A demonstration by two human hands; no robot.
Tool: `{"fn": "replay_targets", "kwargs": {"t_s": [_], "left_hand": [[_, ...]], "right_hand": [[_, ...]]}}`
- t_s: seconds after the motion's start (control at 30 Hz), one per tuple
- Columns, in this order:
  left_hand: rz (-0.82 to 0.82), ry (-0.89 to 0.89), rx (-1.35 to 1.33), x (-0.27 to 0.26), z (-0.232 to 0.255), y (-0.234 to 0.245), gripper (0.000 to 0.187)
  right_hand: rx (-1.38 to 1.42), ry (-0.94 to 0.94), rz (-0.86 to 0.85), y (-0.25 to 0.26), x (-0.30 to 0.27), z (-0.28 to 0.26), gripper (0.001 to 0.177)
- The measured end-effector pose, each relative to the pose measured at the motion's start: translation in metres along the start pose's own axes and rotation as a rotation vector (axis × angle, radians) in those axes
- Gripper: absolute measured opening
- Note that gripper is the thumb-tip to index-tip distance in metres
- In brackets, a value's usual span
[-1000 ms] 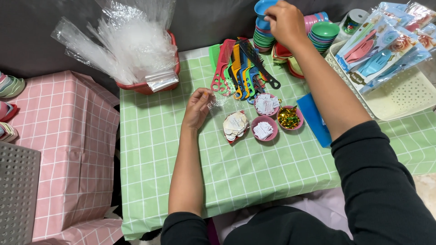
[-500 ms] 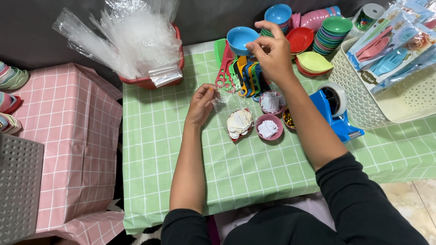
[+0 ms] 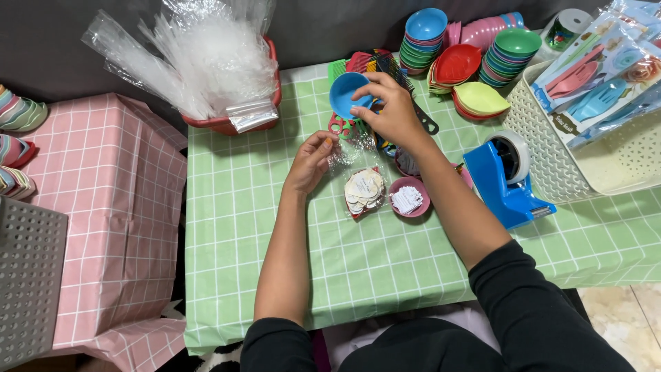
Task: Packing a blue disc and small decorative items into a plastic bag and sealing it.
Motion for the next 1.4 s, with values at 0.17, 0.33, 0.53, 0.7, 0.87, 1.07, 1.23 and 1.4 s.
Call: {"fn": "replay_targets", "kwargs": {"t_s": [0.17,0.33,0.53,0.7,0.87,1.07,1.23,1.4], "left_hand": [[-0.005,-0.002,0.006,0.000,0.002,-0.003,0.019],[0.031,0.005,0.007,0.005,-0.008,0.009,0.017],[0.072,-0.009,0.008,0.003,-0.005,0.010,0.016],[0.086,-0.057,0.015,-0.001,0.006,0.003,0.016],[0.116,-0.091,0.008,0.005,0.000,0.017,0.016],[0.174,-0.122,0.036,0.005,0.001,0.021,0.019],[0.212,-0.164,0.022,0.004,0.012,0.016,0.021],[0.266,-0.177,0.022,0.003,0.016,0.018,0.033]], "right_hand": [[-0.079,0.081,-0.100,-0.013,-0.001,-0.007,0.025],[-0.049,0.115,-0.156,-0.015,-0.002,-0.027,0.026],[-0.173,0.175,-0.160,-0.019,-0.005,-0.026,0.024],[-0.368,0.281,-0.103,-0.017,-0.008,-0.038,0.019],[-0.370,0.312,-0.136,-0.020,-0.011,-0.047,0.023],[-0.362,0.281,-0.157,-0.030,-0.013,-0.043,0.020],[-0.375,0.276,-0.136,-0.041,-0.014,-0.022,0.018],[-0.324,0.228,-0.086,-0.039,-0.013,-0.014,0.021]]}}
Point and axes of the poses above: each hand's wrist, its own x-axis towards the middle knuckle, its own y-axis out of the back of the hand, z = x × y, the point moved 9 cm from there along x, towards the middle knuckle, and after that the axes turned 3 degrees about -x, right-handed, at the moved point
